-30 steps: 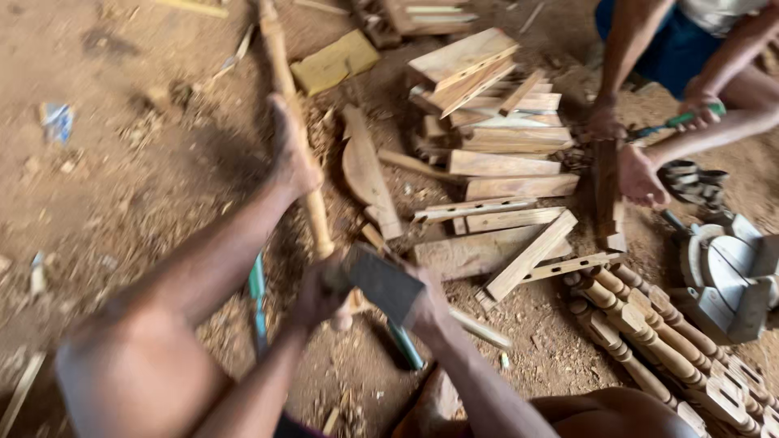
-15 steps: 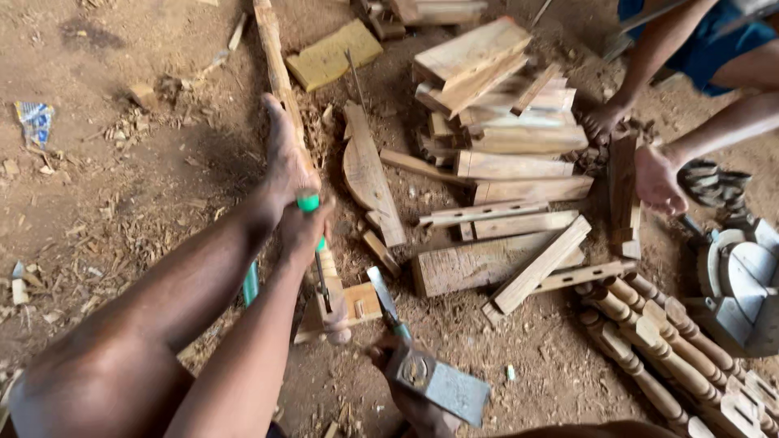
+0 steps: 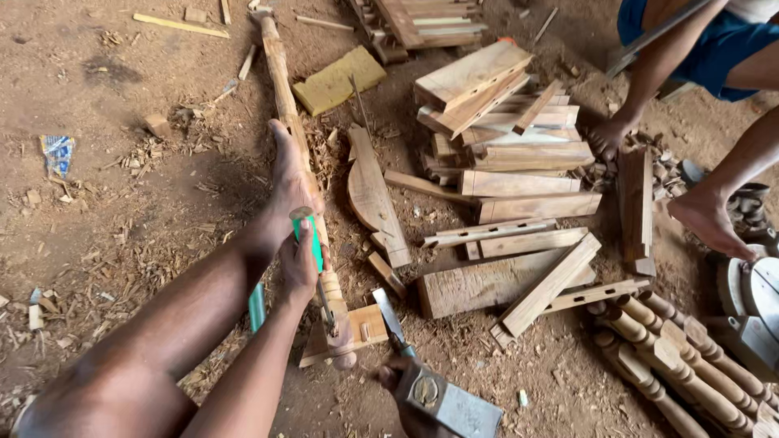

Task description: The person carves a wooden furniture leg using an adze and various chisels.

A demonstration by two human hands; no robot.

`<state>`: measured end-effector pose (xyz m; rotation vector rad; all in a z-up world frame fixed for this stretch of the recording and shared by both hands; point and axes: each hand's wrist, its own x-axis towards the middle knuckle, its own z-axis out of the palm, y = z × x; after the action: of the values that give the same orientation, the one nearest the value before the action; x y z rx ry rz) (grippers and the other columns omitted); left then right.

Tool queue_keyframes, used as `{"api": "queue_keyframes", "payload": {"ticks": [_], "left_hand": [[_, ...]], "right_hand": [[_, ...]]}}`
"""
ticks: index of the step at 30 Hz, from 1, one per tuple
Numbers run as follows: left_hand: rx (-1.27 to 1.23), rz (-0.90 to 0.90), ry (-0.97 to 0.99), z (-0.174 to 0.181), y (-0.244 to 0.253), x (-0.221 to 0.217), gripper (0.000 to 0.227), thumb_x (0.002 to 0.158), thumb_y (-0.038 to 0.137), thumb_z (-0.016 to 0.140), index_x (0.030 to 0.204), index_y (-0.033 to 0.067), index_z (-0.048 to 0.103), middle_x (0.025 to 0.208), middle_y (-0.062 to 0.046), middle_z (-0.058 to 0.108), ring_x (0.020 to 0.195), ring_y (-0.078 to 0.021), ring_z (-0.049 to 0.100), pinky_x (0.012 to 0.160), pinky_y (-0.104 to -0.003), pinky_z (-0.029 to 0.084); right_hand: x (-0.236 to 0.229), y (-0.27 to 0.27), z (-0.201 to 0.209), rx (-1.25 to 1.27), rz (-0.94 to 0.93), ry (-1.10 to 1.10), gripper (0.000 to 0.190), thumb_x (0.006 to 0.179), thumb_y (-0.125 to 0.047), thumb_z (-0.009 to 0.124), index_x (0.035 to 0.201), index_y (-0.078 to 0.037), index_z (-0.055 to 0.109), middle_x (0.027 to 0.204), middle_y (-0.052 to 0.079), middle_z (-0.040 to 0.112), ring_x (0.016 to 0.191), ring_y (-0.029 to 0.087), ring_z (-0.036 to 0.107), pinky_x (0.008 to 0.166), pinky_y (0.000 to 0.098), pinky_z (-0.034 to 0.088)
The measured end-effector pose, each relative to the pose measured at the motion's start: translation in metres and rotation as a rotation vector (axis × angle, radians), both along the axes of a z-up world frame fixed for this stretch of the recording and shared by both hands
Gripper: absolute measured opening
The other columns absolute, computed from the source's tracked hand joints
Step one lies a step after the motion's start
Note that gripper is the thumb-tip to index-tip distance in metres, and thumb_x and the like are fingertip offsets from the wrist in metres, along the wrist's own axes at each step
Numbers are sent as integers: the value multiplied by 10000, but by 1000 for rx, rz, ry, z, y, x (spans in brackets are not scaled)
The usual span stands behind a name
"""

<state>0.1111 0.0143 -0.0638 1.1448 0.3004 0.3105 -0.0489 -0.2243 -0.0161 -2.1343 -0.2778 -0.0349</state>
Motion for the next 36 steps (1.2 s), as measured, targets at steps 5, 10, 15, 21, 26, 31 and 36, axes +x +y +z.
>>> {"api": "queue_keyframes", "payload": {"ticks": [5,10,15,21,26,31,36], "left_hand": [[-104,-201,332,72,7,-44,639,857,732,553,846,94,592,546,-8,566,369,-120,527,292,-263,414],[878,-437,350,27,-6,-56,575,814,567,751,1005,35,646,648,-43,653,441,-123,614,374,-257,534],[1214,-646,558,-63,-30,-101,532,832,402,835,1104,-9,635,734,-66,701,502,-152,659,433,-301,552],[1146,-580,569,-85,-25,-96,369,885,353,791,899,-5,703,668,-61,703,451,-142,635,427,-311,570],[1031,-253,470,-24,-16,-75,372,897,411,740,859,42,715,629,-48,691,435,-142,616,385,-337,537],[989,56,-308,71,9,-49,569,984,573,647,1199,48,602,861,-47,685,747,-110,670,691,-353,602],[422,-179,-320,115,2,-77,576,1046,525,655,1306,38,492,1014,-76,651,865,-124,661,722,-346,615]], "right_hand": [[-9,1,-8,-2,1,31,142,989,-235,656,1006,-94,668,815,70,759,640,141,699,542,281,547],[-22,-4,-13,-16,-10,35,146,989,-238,660,996,-92,663,810,69,759,637,139,702,533,279,544],[-22,-9,-11,-11,-18,30,152,990,-242,663,986,-90,658,806,68,760,633,137,704,523,278,542],[-23,-11,-5,4,-34,30,160,991,-246,667,974,-88,652,800,66,760,629,135,708,512,276,538],[-22,-14,-4,14,-48,36,168,991,-250,670,964,-86,648,796,65,760,626,132,711,502,275,536],[-39,-9,-9,31,-71,64,176,992,-254,674,954,-84,643,791,63,761,622,130,713,493,273,533],[-31,-7,-12,11,-53,53,185,992,-257,677,944,-82,638,787,62,761,619,128,716,483,272,530]]}}
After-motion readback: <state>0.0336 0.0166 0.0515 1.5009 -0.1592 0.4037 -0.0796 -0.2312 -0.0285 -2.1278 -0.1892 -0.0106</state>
